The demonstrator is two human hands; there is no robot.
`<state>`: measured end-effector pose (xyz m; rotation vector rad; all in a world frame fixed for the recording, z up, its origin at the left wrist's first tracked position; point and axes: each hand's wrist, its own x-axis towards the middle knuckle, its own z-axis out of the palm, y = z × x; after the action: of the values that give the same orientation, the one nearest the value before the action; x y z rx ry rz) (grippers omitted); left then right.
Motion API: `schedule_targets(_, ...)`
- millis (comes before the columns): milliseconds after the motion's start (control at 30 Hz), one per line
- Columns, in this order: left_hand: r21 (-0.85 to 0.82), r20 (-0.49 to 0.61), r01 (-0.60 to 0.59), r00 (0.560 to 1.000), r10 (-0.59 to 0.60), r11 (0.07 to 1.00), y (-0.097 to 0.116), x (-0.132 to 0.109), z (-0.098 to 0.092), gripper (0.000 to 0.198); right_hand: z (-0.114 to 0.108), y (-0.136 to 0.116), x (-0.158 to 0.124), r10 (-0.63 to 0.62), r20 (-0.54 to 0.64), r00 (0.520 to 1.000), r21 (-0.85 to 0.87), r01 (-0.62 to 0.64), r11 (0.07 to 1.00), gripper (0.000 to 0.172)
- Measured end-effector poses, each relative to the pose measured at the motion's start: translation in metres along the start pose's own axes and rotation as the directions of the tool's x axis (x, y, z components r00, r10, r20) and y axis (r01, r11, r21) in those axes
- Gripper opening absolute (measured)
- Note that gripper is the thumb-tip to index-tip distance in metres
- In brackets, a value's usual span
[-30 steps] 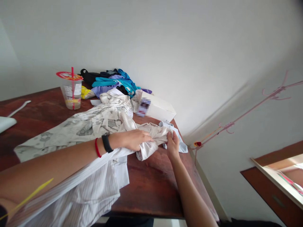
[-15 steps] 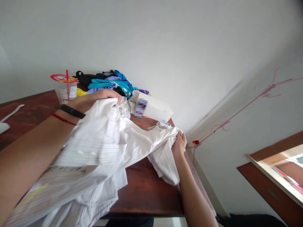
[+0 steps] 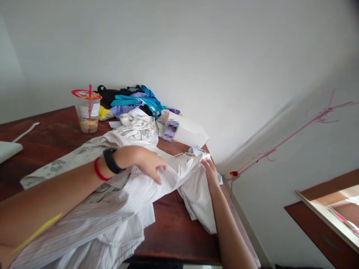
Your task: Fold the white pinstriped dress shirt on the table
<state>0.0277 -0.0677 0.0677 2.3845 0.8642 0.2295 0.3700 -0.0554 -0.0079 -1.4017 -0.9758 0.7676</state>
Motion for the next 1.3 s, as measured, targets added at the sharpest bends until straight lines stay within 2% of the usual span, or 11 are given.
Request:
schedule_targets(67, 0.099, 0.171, -0.018, 0.985, 0.001, 0.995, 0.011, 0.007, 0.028, 0.044, 0.005, -0.001, -0.006, 0.036, 0.081, 0.996, 0.03, -0.039, 0.999, 0.061)
schedule_targets(167, 0.28, 0.102, 0.019, 0.994, -0.05, 0.96, 0.012, 0.015, 0.054, 0.042, 0.014, 0.003, -0.014, 0.058, 0.213, 0.975, 0.092, -0.079, 0.993, 0.072)
schedule_targets(367, 0.32, 0.184, -0.006, 0.981, -0.056, 0.948, 0.009, 0.017, 0.044, 0.006, 0.01, 0.006, -0.007, -0.13, 0.176, 0.976, 0.009, 0.131, 0.991, 0.049)
schedule_targets(567, -0.152, -0.006, -0.25, 0.968, 0.252, 0.956, 0.044, 0.022, 0.036, 0.021, -0.008, 0.002, 0.012, -0.133, 0.02, 0.991, 0.114, 0.13, 0.985, 0.037)
schedule_targets(700, -0.452, -0.164, -0.195, 0.977, 0.133, 0.871, 0.069, 0.022, 0.057, 0.029, -0.01, 0.001, 0.015, -0.083, -0.005, 0.997, 0.141, 0.083, 0.987, 0.04)
schedule_targets(800, -0.53, 0.124, -0.059, 0.982, 0.146, 0.846, 0.081, 0.013, 0.07, 0.03, -0.007, -0.002, 0.01, -0.004, 0.021, 1.0, 0.185, 0.0, 0.983, 0.037)
schedule_targets(900, -0.478, 0.456, -0.09, 0.825, 0.334, 0.874, 0.089, 0.003, 0.069, 0.03, -0.003, -0.009, 0.002, 0.075, 0.123, 0.99, 0.28, -0.107, 0.954, 0.03)
schedule_targets(967, -0.417, 0.481, -0.187, 0.785, 0.39, 0.89, 0.091, 0.001, 0.062, 0.027, -0.001, -0.016, -0.005, 0.073, 0.179, 0.981, 0.312, -0.127, 0.942, 0.026)
schedule_targets(1167, -0.443, -0.006, -0.138, 0.988, 0.151, 0.886, 0.044, 0.032, 0.036, 0.036, -0.003, -0.044, -0.032, -0.158, 0.158, 0.975, 0.419, 0.079, 0.905, 0.011)
schedule_targets(1200, -0.441, -0.171, -0.13, 0.984, 0.059, 0.888, 0.029, 0.04, 0.032, 0.038, -0.005, -0.049, -0.037, -0.216, 0.142, 0.966, 0.457, 0.129, 0.88, 0.01)
schedule_targets(1300, -0.408, -0.572, -0.053, 0.793, -0.21, 0.911, -0.015, 0.058, 0.029, 0.045, -0.013, -0.061, -0.053, -0.301, 0.255, 0.919, 0.516, 0.134, 0.846, 0.021)
